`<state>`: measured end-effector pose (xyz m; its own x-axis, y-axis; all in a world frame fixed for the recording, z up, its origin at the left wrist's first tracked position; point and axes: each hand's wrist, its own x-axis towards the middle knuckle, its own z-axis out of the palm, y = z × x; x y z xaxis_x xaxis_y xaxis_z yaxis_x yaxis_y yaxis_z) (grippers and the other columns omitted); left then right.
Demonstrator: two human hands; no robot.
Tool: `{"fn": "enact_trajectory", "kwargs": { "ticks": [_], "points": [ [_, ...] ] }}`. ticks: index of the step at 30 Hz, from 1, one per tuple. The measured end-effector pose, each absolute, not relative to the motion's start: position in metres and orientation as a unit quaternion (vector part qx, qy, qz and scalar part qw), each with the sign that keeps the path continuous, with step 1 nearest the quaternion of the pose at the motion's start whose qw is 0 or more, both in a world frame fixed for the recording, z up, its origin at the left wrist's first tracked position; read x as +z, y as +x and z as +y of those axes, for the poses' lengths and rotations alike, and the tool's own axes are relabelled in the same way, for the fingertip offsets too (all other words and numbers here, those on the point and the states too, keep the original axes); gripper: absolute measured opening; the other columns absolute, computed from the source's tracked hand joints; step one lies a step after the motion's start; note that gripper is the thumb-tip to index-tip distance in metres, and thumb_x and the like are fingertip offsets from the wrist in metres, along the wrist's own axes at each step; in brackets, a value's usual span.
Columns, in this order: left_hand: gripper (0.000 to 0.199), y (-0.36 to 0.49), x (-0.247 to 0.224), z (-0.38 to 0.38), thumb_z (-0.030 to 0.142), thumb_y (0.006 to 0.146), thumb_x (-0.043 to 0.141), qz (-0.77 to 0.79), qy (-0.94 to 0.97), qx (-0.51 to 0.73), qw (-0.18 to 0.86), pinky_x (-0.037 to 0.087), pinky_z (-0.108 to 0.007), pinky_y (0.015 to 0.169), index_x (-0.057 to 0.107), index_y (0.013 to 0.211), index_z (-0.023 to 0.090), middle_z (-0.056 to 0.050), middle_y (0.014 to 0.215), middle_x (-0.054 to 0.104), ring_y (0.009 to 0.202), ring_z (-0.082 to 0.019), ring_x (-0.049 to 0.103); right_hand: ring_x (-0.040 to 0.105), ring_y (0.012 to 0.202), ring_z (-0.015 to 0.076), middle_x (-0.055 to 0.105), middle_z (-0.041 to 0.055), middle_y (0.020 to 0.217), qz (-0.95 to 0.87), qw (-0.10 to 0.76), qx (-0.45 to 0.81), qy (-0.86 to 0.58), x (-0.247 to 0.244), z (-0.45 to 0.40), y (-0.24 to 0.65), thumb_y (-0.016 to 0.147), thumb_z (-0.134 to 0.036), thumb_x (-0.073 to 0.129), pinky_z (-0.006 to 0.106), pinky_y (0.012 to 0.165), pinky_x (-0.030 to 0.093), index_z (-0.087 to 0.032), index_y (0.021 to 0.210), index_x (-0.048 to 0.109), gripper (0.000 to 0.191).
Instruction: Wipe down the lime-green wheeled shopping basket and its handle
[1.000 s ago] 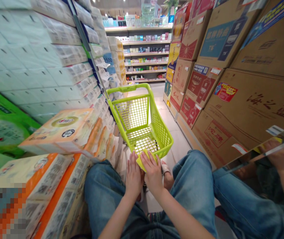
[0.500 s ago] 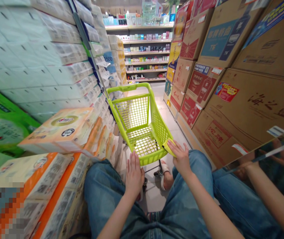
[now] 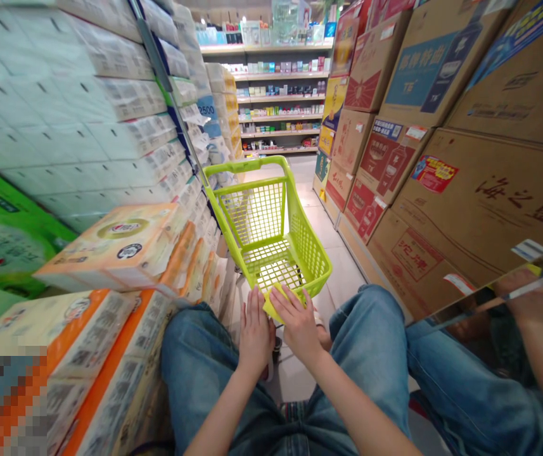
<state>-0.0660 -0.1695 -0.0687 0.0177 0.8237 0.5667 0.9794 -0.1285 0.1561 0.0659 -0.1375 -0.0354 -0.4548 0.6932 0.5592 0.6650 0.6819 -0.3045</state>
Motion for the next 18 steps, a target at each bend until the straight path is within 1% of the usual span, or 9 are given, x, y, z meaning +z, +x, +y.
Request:
{"fn": "enact_trajectory", "kwargs": {
  "ticks": [3,7,10,12,14,16,18],
  "points": [
    [0.082,-0.065,-0.066,-0.170,0.011,0.090,0.047,-0.648,-0.698,-0.265,0.148,0.032,-0.053,0.119,0.000,0.158,0.007,-0.023,0.160,0.029,0.152,-0.031,0.021,0.036,0.146,0.0177,0.056,0.0030,0.146,-0.862,0.330,0.007,-0.384,-0.036,-0.121,0.104,0.081,0.001,0.039,0.048,0.122,0.005,-0.026,0.147,0.045,0.071],
    [0.084,-0.064,-0.064,-0.170,0.011,0.089,0.047,-0.652,-0.696,-0.259,0.151,0.032,-0.052,0.119,-0.002,0.158,0.007,-0.023,0.160,0.030,0.152,-0.031,0.022,0.041,0.143,0.0190,0.057,0.0027,0.145,-0.823,0.344,-0.015,-0.453,-0.039,-0.091,0.158,0.075,0.003,0.039,0.051,0.120,0.012,-0.028,0.146,0.046,0.078],
    [0.085,-0.063,-0.064,-0.169,0.010,0.089,0.048,-0.654,-0.693,-0.264,0.149,0.032,-0.052,0.119,-0.003,0.158,0.008,-0.023,0.160,0.031,0.152,-0.031,0.022,0.044,0.141,0.0197,0.058,0.0017,0.144,-0.799,0.347,-0.009,-0.491,-0.038,-0.078,0.178,0.070,0.003,0.039,0.051,0.118,0.017,-0.029,0.143,0.049,0.081],
    [0.084,-0.063,-0.064,-0.169,0.010,0.089,0.047,-0.653,-0.692,-0.270,0.147,0.032,-0.052,0.119,-0.002,0.158,0.008,-0.023,0.160,0.031,0.152,-0.031,0.022,0.042,0.143,0.0202,0.055,0.0022,0.146,-0.784,0.345,0.007,-0.516,-0.037,-0.083,0.171,0.068,0.004,0.039,0.049,0.117,0.022,-0.027,0.143,0.050,0.082],
    [0.083,-0.063,-0.064,-0.169,0.011,0.090,0.046,-0.652,-0.691,-0.276,0.143,0.032,-0.052,0.119,-0.002,0.158,0.009,-0.022,0.160,0.031,0.152,-0.030,0.022,0.037,0.145,0.0209,0.052,0.0030,0.149,-0.773,0.342,0.020,-0.534,-0.036,-0.097,0.148,0.068,0.004,0.039,0.048,0.117,0.022,-0.024,0.145,0.048,0.082],
    [0.082,-0.063,-0.066,-0.169,0.012,0.091,0.046,-0.651,-0.691,-0.280,0.138,0.032,-0.052,0.119,-0.001,0.158,0.009,-0.022,0.160,0.030,0.152,-0.030,0.022,0.033,0.147,0.0211,0.051,0.0025,0.150,-0.787,0.336,0.030,-0.517,-0.035,-0.116,0.115,0.069,0.005,0.039,0.049,0.120,0.016,-0.023,0.146,0.046,0.083],
    [0.080,-0.064,-0.068,-0.169,0.013,0.092,0.046,-0.650,-0.692,-0.285,0.134,0.033,-0.053,0.119,0.001,0.158,0.009,-0.023,0.160,0.030,0.152,-0.030,0.022,0.032,0.148,0.0203,0.051,0.0021,0.151,-0.810,0.328,0.047,-0.484,-0.034,-0.133,0.082,0.071,0.005,0.039,0.048,0.121,0.013,-0.022,0.147,0.045,0.081]
  ]
}}
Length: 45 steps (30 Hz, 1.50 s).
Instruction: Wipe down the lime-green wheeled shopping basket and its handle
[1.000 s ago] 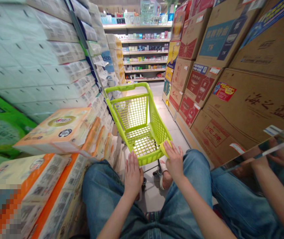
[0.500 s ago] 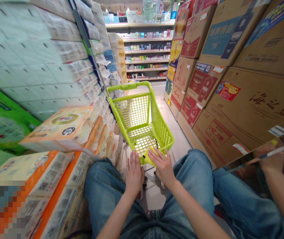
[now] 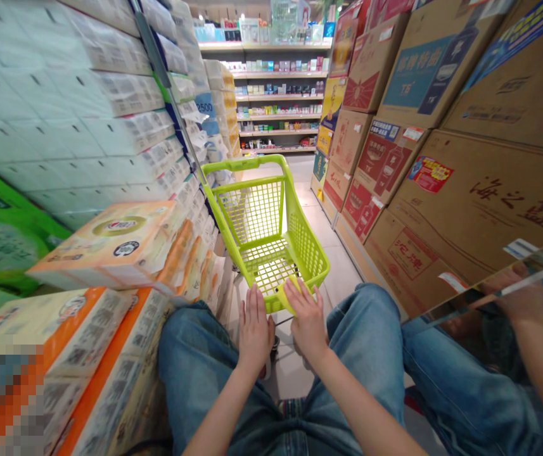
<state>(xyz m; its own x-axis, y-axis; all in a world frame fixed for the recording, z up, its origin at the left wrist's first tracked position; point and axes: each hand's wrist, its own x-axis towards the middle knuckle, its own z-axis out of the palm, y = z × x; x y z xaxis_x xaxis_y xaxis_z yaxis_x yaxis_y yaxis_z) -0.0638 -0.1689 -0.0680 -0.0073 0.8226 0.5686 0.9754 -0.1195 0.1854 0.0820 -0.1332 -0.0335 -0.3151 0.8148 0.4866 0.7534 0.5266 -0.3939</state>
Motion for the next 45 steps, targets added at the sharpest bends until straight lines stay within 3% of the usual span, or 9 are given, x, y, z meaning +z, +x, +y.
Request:
{"fn": "enact_trajectory", "kwargs": {
  "ticks": [6,10,17,24,28,33,40,45],
  "points": [
    [0.077,-0.067,-0.069,-0.170,0.012,0.092,0.045,-0.640,-0.702,-0.277,0.147,0.033,-0.053,0.118,0.006,0.158,0.007,-0.024,0.159,0.032,0.151,-0.031,0.023,0.036,0.145,0.0183,0.056,0.0023,0.146,-0.832,0.334,0.063,-0.439,-0.028,-0.147,0.050,0.078,0.002,0.040,0.047,0.121,0.009,-0.026,0.146,0.046,0.074],
    [0.081,-0.065,-0.064,-0.170,0.011,0.090,0.046,-0.648,-0.698,-0.269,0.144,0.032,-0.052,0.119,0.001,0.158,0.008,-0.023,0.160,0.031,0.151,-0.030,0.023,0.039,0.144,0.0178,0.057,0.0026,0.145,-0.858,0.316,0.024,-0.405,-0.029,-0.126,0.095,0.076,0.003,0.039,0.049,0.121,0.006,-0.027,0.144,0.049,0.075],
    [0.083,-0.063,-0.063,-0.170,0.011,0.090,0.047,-0.650,-0.693,-0.280,0.140,0.036,-0.050,0.118,0.000,0.158,0.009,-0.022,0.161,0.029,0.152,-0.031,0.020,0.045,0.140,0.0209,0.059,0.0018,0.143,-0.790,0.354,0.003,-0.501,-0.037,-0.083,0.171,0.073,0.002,0.039,0.054,0.119,0.010,-0.031,0.142,0.050,0.078],
    [0.082,-0.063,-0.067,-0.169,0.012,0.091,0.047,-0.647,-0.689,-0.298,0.134,0.038,-0.051,0.116,0.000,0.158,0.010,-0.022,0.161,0.027,0.152,-0.031,0.020,0.036,0.146,0.0226,0.056,0.0042,0.146,-0.783,0.352,0.023,-0.512,-0.038,-0.127,0.093,0.072,0.003,0.041,0.054,0.120,0.010,-0.027,0.148,0.043,0.082],
    [0.080,-0.066,-0.071,-0.170,0.010,0.091,0.045,-0.638,-0.696,-0.302,0.133,0.040,-0.051,0.115,0.002,0.158,0.011,-0.022,0.160,0.029,0.151,-0.030,0.023,0.035,0.146,0.0205,0.057,0.0017,0.146,-0.808,0.355,0.028,-0.469,-0.039,-0.152,0.048,0.081,0.000,0.041,0.049,0.122,0.004,-0.027,0.146,0.046,0.071],
    [0.081,-0.067,-0.070,-0.169,0.012,0.092,0.047,-0.638,-0.697,-0.299,0.137,0.040,-0.052,0.115,0.002,0.158,0.010,-0.024,0.160,0.030,0.151,-0.032,0.024,0.037,0.144,0.0180,0.056,0.0006,0.146,-0.844,0.330,0.029,-0.422,-0.038,-0.143,0.068,0.085,0.000,0.041,0.050,0.122,-0.002,-0.030,0.149,0.040,0.071],
    [0.083,-0.063,-0.064,-0.169,0.012,0.091,0.047,-0.649,-0.693,-0.278,0.142,0.038,-0.051,0.117,-0.002,0.158,0.008,-0.024,0.160,0.030,0.152,-0.032,0.021,0.044,0.140,0.0203,0.059,0.0033,0.144,-0.801,0.333,-0.033,-0.497,-0.036,-0.089,0.165,0.074,0.002,0.041,0.052,0.120,0.010,-0.029,0.144,0.049,0.077],
    [0.082,-0.062,-0.067,-0.168,0.012,0.092,0.046,-0.650,-0.688,-0.292,0.137,0.038,-0.051,0.117,-0.002,0.158,0.009,-0.023,0.160,0.031,0.152,-0.032,0.020,0.044,0.141,0.0206,0.059,0.0026,0.144,-0.754,0.363,-0.030,-0.547,-0.041,-0.089,0.157,0.072,0.002,0.039,0.051,0.118,0.016,-0.029,0.145,0.047,0.080]
  ]
}}
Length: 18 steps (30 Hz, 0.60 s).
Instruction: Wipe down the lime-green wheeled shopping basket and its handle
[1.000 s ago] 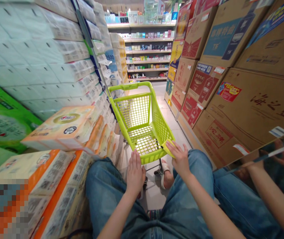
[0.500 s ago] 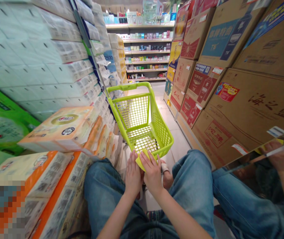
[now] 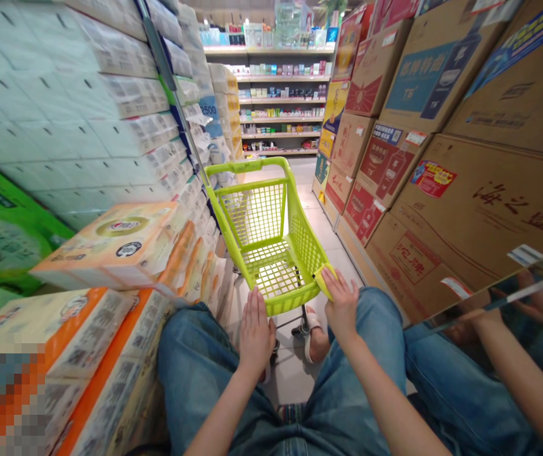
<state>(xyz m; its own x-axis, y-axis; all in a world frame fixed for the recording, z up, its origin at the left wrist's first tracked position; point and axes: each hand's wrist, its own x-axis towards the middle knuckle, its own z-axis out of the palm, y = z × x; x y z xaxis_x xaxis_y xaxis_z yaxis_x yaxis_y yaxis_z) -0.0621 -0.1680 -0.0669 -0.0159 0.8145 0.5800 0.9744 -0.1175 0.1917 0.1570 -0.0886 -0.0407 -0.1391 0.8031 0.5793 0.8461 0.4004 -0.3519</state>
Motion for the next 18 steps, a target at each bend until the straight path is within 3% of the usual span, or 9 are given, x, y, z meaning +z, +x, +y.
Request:
{"fn": "enact_trajectory", "kwargs": {
  "ticks": [4,9,13,18],
  "points": [
    [0.080,-0.063,-0.071,-0.167,0.013,0.093,0.046,-0.647,-0.687,-0.303,0.133,0.038,-0.051,0.117,0.000,0.158,0.010,-0.023,0.160,0.030,0.152,-0.031,0.020,0.039,0.144,0.0222,0.057,0.0043,0.145,-0.774,0.373,0.004,-0.512,-0.044,-0.124,0.094,0.074,0.003,0.040,0.051,0.119,0.013,-0.028,0.151,0.039,0.083],
    [0.079,-0.066,-0.075,-0.168,0.010,0.092,0.044,-0.636,-0.690,-0.321,0.128,0.038,-0.051,0.116,0.002,0.159,0.013,-0.021,0.160,0.031,0.151,-0.029,0.024,0.040,0.142,0.0197,0.060,0.0017,0.142,-0.803,0.379,0.029,-0.459,-0.043,-0.150,0.042,0.084,-0.001,0.042,0.046,0.121,0.010,-0.030,0.149,0.042,0.072],
    [0.082,-0.066,-0.073,-0.168,0.011,0.090,0.048,-0.640,-0.696,-0.297,0.128,0.036,-0.053,0.117,0.001,0.158,0.009,-0.024,0.158,0.032,0.151,-0.031,0.024,0.039,0.143,0.0179,0.059,0.0018,0.143,-0.836,0.356,0.022,-0.416,-0.043,-0.141,0.063,0.087,-0.001,0.040,0.047,0.121,0.005,-0.030,0.149,0.042,0.068],
    [0.082,-0.065,-0.070,-0.167,0.012,0.091,0.047,-0.642,-0.695,-0.293,0.139,0.036,-0.053,0.117,0.000,0.158,0.009,-0.023,0.160,0.030,0.151,-0.031,0.023,0.043,0.141,0.0178,0.060,0.0029,0.142,-0.827,0.339,-0.031,-0.448,-0.041,-0.105,0.133,0.079,0.002,0.040,0.048,0.121,0.009,-0.028,0.143,0.049,0.072]
  ]
}}
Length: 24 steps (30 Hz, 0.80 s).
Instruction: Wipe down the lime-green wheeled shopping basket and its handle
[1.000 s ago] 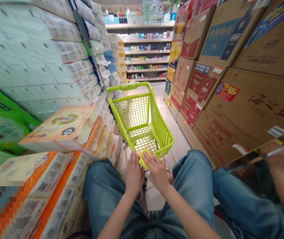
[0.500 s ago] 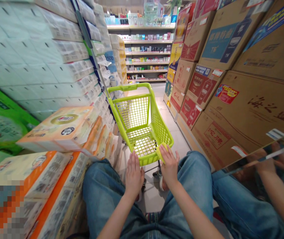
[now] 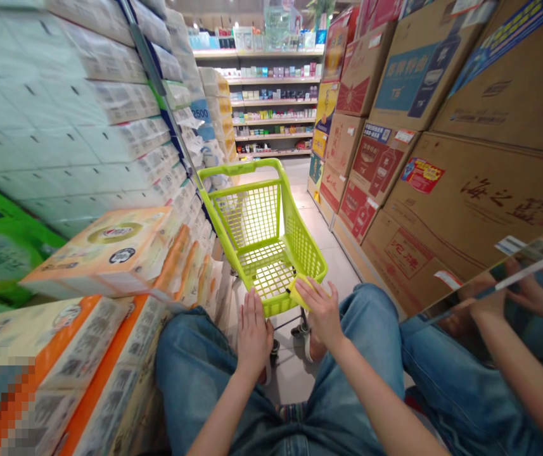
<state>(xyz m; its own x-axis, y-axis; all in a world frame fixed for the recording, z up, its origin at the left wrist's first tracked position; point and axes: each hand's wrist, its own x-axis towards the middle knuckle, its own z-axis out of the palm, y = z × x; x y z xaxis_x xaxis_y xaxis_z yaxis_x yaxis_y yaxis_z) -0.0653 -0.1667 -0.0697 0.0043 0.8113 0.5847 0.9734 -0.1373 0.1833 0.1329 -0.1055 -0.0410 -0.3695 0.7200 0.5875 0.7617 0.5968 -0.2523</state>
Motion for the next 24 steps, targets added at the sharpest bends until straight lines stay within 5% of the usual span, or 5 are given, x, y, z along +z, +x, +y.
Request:
{"fn": "enact_trajectory", "kwargs": {
  "ticks": [5,10,17,24],
  "points": [
    [0.081,-0.064,-0.070,-0.167,0.011,0.090,0.046,-0.644,-0.692,-0.297,0.137,0.035,-0.053,0.118,0.001,0.158,0.009,-0.022,0.160,0.031,0.151,-0.031,0.024,0.051,0.135,0.0192,0.063,0.0004,0.138,-0.770,0.369,-0.041,-0.519,-0.039,-0.079,0.171,0.070,0.004,0.038,0.051,0.119,0.012,-0.032,0.142,0.051,0.082],
    [0.081,-0.064,-0.069,-0.167,0.010,0.090,0.046,-0.646,-0.687,-0.303,0.138,0.037,-0.051,0.117,0.002,0.158,0.009,-0.022,0.160,0.031,0.151,-0.031,0.022,0.038,0.145,0.0232,0.052,0.0048,0.150,-0.748,0.353,-0.002,-0.562,-0.038,-0.107,0.125,0.069,0.003,0.041,0.052,0.118,0.017,-0.026,0.150,0.041,0.086],
    [0.079,-0.069,-0.075,-0.168,0.010,0.091,0.046,-0.630,-0.698,-0.312,0.139,0.040,-0.051,0.115,0.005,0.158,0.011,-0.023,0.159,0.033,0.151,-0.030,0.023,0.032,0.147,0.0205,0.052,0.0020,0.150,-0.817,0.336,0.024,-0.468,-0.036,-0.148,0.045,0.081,0.000,0.043,0.047,0.121,0.011,-0.025,0.149,0.042,0.073],
    [0.081,-0.067,-0.070,-0.168,0.009,0.090,0.047,-0.635,-0.694,-0.312,0.131,0.038,-0.052,0.116,0.003,0.158,0.010,-0.023,0.159,0.032,0.151,-0.031,0.023,0.038,0.144,0.0176,0.057,0.0020,0.146,-0.859,0.321,0.004,-0.398,-0.036,-0.123,0.097,0.082,0.001,0.041,0.048,0.122,0.005,-0.029,0.149,0.042,0.074]
  ]
}}
